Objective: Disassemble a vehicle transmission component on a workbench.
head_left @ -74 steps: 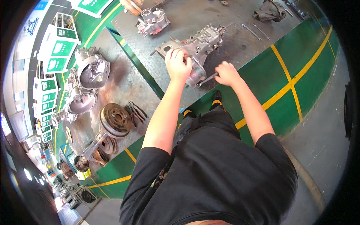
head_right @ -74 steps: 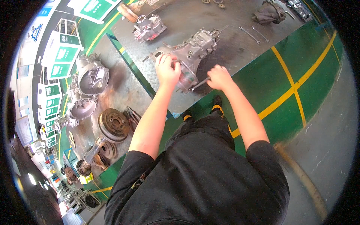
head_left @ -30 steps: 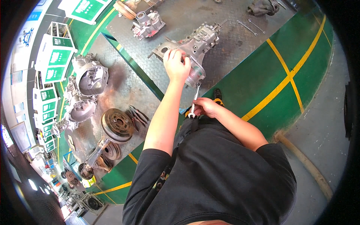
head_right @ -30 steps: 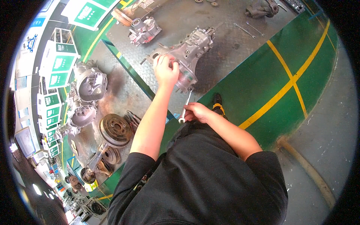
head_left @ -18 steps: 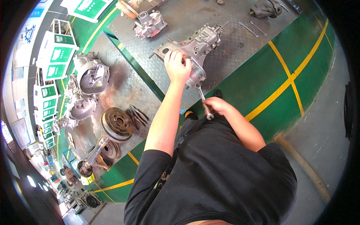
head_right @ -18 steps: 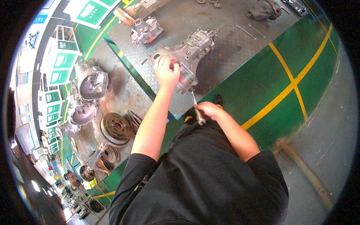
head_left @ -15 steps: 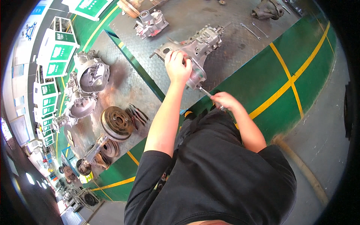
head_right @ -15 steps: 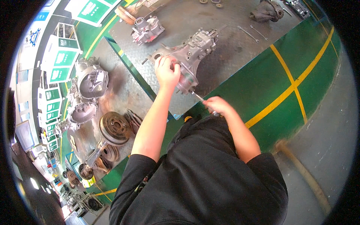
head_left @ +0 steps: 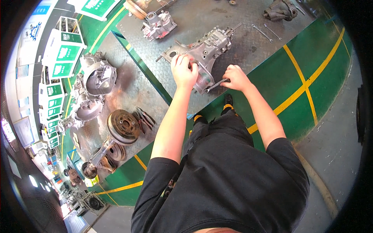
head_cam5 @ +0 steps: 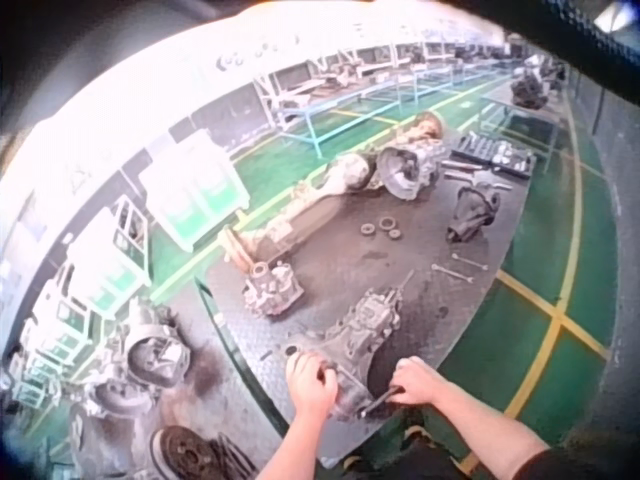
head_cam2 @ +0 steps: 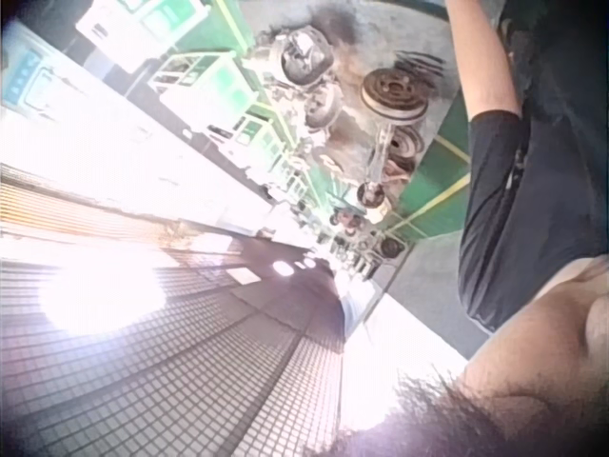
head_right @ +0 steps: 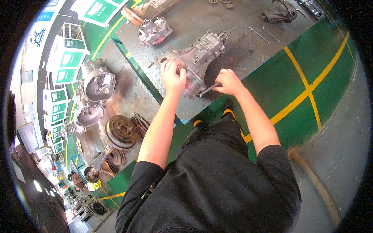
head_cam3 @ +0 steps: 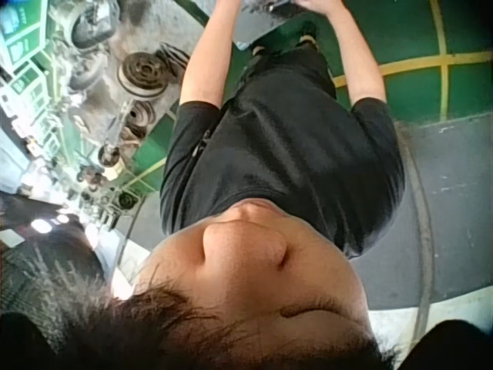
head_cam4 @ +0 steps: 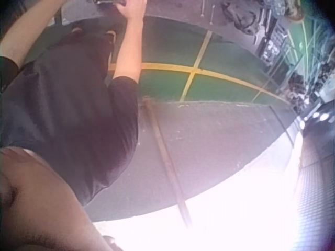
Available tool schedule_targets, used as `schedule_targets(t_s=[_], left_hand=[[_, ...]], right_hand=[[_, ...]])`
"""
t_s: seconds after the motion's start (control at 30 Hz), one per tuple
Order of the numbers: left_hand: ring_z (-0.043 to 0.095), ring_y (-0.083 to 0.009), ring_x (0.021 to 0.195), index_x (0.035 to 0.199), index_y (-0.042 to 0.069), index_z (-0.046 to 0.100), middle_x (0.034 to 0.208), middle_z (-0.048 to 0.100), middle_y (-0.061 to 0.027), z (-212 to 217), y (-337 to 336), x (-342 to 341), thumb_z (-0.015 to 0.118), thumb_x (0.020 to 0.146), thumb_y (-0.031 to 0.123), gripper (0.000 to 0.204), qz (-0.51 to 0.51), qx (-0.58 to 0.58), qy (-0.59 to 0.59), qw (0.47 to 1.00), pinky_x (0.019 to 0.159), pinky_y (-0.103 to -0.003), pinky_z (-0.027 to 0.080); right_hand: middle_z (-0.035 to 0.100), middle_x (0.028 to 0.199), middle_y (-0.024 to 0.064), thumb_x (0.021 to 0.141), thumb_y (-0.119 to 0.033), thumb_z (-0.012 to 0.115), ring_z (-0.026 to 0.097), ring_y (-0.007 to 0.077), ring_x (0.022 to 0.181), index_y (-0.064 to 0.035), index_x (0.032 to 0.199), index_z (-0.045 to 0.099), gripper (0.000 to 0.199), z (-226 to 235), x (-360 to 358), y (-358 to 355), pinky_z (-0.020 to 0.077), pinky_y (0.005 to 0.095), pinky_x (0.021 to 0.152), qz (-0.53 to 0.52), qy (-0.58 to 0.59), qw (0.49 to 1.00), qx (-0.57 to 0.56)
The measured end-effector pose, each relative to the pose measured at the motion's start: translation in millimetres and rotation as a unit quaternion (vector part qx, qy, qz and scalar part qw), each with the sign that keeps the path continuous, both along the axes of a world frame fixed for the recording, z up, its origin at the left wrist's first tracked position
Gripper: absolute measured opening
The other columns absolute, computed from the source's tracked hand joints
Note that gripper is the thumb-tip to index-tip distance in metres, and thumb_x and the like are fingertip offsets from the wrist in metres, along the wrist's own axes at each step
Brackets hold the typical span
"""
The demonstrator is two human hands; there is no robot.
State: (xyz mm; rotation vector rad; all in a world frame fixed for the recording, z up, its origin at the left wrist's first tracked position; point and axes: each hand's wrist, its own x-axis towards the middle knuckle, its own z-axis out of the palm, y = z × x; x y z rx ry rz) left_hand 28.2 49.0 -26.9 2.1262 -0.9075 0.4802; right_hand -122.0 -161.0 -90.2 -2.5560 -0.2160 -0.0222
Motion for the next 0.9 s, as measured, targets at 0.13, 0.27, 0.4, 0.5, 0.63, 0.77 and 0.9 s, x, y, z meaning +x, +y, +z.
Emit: schedule_targets(t_s=[0.13, 0.27, 0.4, 0.5, 0.63, 0.77, 0.9], left_hand=[[0.057, -0.0363, 0.104, 0.086, 0.005, 0.065, 0.095, 0.067, -0.0126, 0, 0, -1, 0.064, 0.071, 0.003, 0.015, -0.005, 0.013, 0.020, 1.000, 0.098, -0.045, 0.044], [0.058, -0.0350, 0.099, 0.083, 0.006, 0.065, 0.091, 0.067, -0.0105, 3, -2, -2, 0.064, 0.070, 0.003, 0.014, -0.003, 0.005, 0.019, 1.000, 0.098, -0.045, 0.043], [0.058, -0.0358, 0.100, 0.084, 0.005, 0.065, 0.092, 0.067, -0.0116, -2, 0, -3, 0.064, 0.070, 0.003, 0.014, 0.009, 0.002, 0.034, 0.999, 0.098, -0.045, 0.043], [0.058, -0.0357, 0.101, 0.083, 0.005, 0.064, 0.091, 0.066, -0.0119, -6, 0, 0, 0.064, 0.069, 0.002, 0.014, -0.003, 0.001, 0.029, 1.000, 0.096, -0.045, 0.044], [0.058, -0.0354, 0.098, 0.083, 0.005, 0.063, 0.090, 0.066, -0.0116, -2, 1, 2, 0.064, 0.068, 0.002, 0.015, -0.008, 0.010, 0.011, 1.000, 0.095, -0.045, 0.045], [0.059, -0.0347, 0.096, 0.083, 0.005, 0.063, 0.090, 0.066, -0.0116, 6, -6, -4, 0.064, 0.068, 0.002, 0.015, 0.009, 0.025, -0.016, 1.000, 0.096, -0.044, 0.045], [0.059, -0.0347, 0.097, 0.084, 0.006, 0.064, 0.091, 0.066, -0.0115, 0, -1, -1, 0.064, 0.069, 0.002, 0.016, 0.020, 0.054, -0.006, 0.998, 0.097, -0.044, 0.045]], right_hand=[[0.067, 0.079, 0.0014, 0.068, -0.043, 0.081, 0.058, 0.0224, 0.094, -0.0121, 0.081, 0.077, 0.034, -11, -7, 1, 0.0432, 0.0399, 0.088, -0.077, -0.036, 0.994, 0.062], [0.068, 0.076, 0.0027, 0.068, -0.045, 0.079, 0.060, 0.0231, 0.091, -0.0129, 0.079, 0.078, 0.034, 4, 12, -5, 0.0450, 0.0396, 0.083, -0.016, 0.037, 0.999, 0.030], [0.069, 0.076, 0.0035, 0.070, -0.044, 0.078, 0.062, 0.0240, 0.089, -0.0144, 0.076, 0.077, 0.031, 21, 21, -4, 0.0454, 0.0402, 0.078, 0.038, 0.044, 0.995, -0.078], [0.068, 0.073, 0.0030, 0.072, -0.044, 0.077, 0.061, 0.0243, 0.086, -0.0132, 0.074, 0.076, 0.031, 0, 2, -3, 0.0454, 0.0401, 0.077, 0.011, -0.003, 0.999, -0.053], [0.067, 0.071, 0.0032, 0.071, -0.045, 0.079, 0.059, 0.0233, 0.083, -0.0123, 0.072, 0.074, 0.033, -8, -7, -5, 0.0448, 0.0408, 0.076, -0.016, -0.041, 0.998, 0.035], [0.066, 0.072, 0.0054, 0.073, -0.041, 0.080, 0.059, 0.0245, 0.078, -0.0074, 0.075, 0.073, 0.034, -14, 7, -26, 0.0462, 0.0402, 0.071, 0.000, 0.004, 0.990, 0.144], [0.068, 0.081, 0.0103, 0.079, -0.033, 0.079, 0.064, 0.0260, 0.079, -0.0036, 0.084, 0.073, 0.031, -52, -10, -59, 0.0505, 0.0378, 0.072, -0.033, 0.063, 0.977, 0.200]])
